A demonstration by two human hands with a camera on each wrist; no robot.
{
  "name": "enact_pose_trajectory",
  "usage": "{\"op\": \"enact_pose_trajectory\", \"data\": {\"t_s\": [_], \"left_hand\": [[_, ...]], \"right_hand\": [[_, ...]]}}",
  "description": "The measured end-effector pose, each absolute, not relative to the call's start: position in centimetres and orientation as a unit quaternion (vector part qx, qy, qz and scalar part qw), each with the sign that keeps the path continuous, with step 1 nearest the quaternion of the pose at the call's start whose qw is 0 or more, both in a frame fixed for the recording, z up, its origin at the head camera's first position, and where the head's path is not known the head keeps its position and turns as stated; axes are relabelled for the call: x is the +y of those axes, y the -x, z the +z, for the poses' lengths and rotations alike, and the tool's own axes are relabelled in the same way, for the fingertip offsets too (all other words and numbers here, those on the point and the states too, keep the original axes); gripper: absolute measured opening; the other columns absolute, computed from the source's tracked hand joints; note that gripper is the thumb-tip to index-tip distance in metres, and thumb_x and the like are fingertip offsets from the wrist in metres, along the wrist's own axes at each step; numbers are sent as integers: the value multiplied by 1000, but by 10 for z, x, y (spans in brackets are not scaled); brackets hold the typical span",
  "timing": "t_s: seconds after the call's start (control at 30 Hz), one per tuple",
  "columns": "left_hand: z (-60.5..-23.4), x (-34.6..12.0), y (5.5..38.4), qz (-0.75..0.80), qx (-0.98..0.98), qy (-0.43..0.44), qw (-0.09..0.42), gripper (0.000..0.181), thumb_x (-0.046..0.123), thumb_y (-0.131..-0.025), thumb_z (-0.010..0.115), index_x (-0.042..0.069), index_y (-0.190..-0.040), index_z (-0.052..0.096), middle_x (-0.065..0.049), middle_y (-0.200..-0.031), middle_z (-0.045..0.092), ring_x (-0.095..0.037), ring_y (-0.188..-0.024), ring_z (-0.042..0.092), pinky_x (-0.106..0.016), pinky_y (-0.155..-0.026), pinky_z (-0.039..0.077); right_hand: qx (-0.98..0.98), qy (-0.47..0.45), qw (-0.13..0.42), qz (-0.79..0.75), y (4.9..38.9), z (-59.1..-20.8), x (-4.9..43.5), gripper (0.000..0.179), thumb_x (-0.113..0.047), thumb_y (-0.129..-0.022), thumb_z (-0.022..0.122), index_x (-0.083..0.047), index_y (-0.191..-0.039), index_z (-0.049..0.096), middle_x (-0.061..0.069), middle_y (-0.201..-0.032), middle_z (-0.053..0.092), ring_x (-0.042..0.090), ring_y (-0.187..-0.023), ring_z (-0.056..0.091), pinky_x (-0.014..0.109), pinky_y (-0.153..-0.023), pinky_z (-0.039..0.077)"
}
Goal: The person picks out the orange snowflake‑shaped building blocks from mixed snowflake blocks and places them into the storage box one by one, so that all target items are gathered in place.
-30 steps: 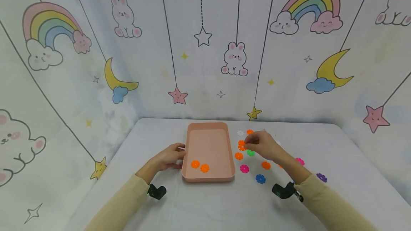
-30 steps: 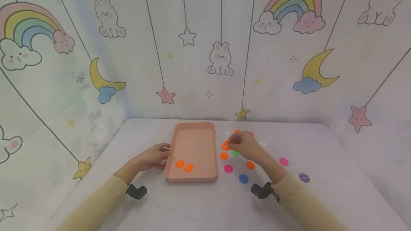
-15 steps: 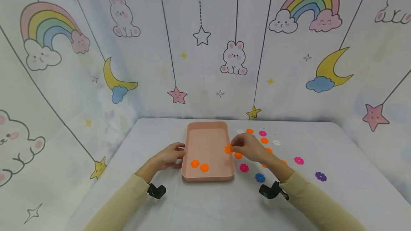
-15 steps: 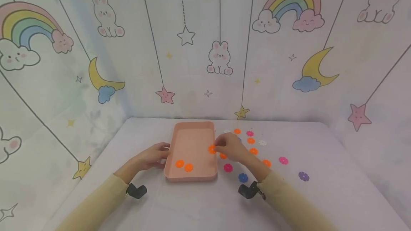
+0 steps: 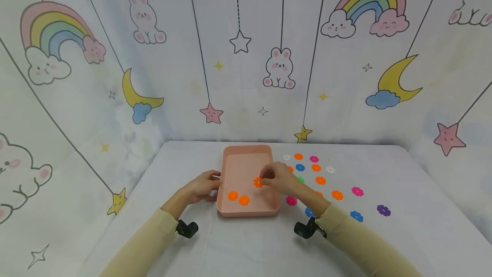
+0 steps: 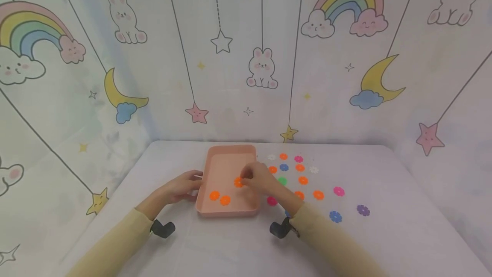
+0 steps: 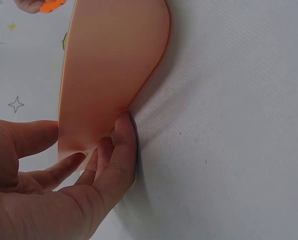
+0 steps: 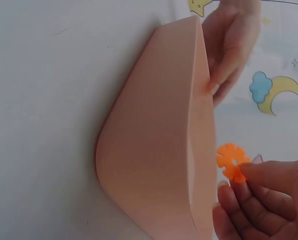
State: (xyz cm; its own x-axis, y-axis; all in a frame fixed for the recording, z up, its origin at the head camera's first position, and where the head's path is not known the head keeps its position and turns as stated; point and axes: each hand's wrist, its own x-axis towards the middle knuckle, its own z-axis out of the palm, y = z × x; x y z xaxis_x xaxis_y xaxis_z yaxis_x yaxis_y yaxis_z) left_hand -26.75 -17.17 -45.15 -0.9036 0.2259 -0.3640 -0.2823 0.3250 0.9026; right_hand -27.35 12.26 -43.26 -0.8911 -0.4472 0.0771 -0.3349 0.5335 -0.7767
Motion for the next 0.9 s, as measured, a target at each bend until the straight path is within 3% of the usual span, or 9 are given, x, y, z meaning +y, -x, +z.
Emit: {"op": "enact_pose_trajectory", "data": {"t_s": [0.4,0.9], "left_hand": [[-453,-173,269,583,781,14,221,47,14,-107,52,-2,-150,40,-23,-140,52,-32,-115,62,-46,-85,61],[-452,-172,268,583,782,17,221,46,13,-107,51,-2,-150,40,-23,-141,51,-33,-116,61,-46,-86,60]], "right_hand": [[882,189,36,-429,275,-447,93,5,0,-91,73,-4,-92,71,0,-86,67,15,-79,60,29,-77,56],[886,177,37,-426,287,-461,79,5,0,-91,71,-3,-95,71,3,-88,66,17,-79,59,29,-73,55]]}}
